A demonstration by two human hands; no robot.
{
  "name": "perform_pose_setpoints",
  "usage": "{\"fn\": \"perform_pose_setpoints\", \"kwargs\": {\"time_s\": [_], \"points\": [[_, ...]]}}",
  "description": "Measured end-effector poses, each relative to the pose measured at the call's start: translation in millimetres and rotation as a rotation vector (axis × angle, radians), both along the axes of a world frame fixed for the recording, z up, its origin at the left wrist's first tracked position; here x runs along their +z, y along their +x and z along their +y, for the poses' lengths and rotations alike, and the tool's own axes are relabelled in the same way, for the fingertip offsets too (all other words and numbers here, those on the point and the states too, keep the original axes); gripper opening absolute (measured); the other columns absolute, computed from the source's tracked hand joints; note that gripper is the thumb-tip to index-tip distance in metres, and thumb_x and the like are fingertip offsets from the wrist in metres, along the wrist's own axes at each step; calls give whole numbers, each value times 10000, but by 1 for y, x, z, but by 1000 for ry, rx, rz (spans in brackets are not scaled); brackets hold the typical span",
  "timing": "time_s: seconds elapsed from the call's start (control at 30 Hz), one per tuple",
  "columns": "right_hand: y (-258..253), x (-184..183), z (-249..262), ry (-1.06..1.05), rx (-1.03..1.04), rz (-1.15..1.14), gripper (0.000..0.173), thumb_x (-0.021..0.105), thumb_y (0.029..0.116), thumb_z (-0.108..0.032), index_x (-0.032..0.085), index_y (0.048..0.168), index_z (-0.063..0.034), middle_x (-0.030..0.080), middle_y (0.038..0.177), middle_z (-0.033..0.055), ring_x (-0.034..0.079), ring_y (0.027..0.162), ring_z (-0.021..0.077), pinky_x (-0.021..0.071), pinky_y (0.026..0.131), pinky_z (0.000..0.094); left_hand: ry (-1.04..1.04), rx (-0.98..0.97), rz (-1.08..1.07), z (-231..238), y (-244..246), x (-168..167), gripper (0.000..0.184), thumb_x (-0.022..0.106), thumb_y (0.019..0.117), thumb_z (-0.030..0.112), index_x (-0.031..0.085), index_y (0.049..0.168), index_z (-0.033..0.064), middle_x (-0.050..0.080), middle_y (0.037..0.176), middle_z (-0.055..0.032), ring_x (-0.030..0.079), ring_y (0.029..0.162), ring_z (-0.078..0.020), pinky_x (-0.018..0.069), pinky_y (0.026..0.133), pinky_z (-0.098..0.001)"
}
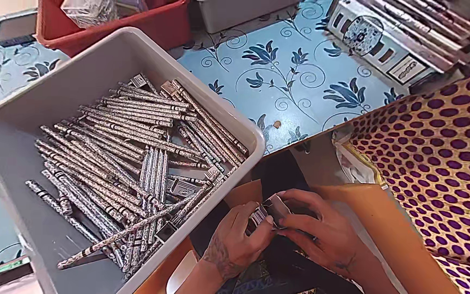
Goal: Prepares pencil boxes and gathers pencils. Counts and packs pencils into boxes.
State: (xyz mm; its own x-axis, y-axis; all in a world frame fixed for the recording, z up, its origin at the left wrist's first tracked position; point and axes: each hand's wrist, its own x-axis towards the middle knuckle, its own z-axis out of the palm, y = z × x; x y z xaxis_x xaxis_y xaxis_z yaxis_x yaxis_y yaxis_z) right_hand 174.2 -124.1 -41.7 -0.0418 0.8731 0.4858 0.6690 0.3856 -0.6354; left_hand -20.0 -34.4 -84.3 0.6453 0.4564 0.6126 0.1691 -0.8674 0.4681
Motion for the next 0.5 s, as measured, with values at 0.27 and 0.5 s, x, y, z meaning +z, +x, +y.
{"fn": "perform_pose_setpoints", "kwargs": {"time_s": [0.27,0.5], "points": [[-19,-19,3,105,-43,190,110,598,1044,-160,608,1083,-58,636,1264,94,622,1218,64,524,1022,187,-132,67,18,-9,3,7,344,636,997,324,580,1226,74,648,1099,-228,681,920,-230,552,772,-255],[-35,-29,3,117,-138,224,116,627,1025,-136,623,1091,-40,697,1163,82,662,1126,38,542,947,149,-232,105,63,-7,1,9,637,687,915,273,501,1375,-127,698,1157,-242,710,976,-200,565,829,-260]]}}
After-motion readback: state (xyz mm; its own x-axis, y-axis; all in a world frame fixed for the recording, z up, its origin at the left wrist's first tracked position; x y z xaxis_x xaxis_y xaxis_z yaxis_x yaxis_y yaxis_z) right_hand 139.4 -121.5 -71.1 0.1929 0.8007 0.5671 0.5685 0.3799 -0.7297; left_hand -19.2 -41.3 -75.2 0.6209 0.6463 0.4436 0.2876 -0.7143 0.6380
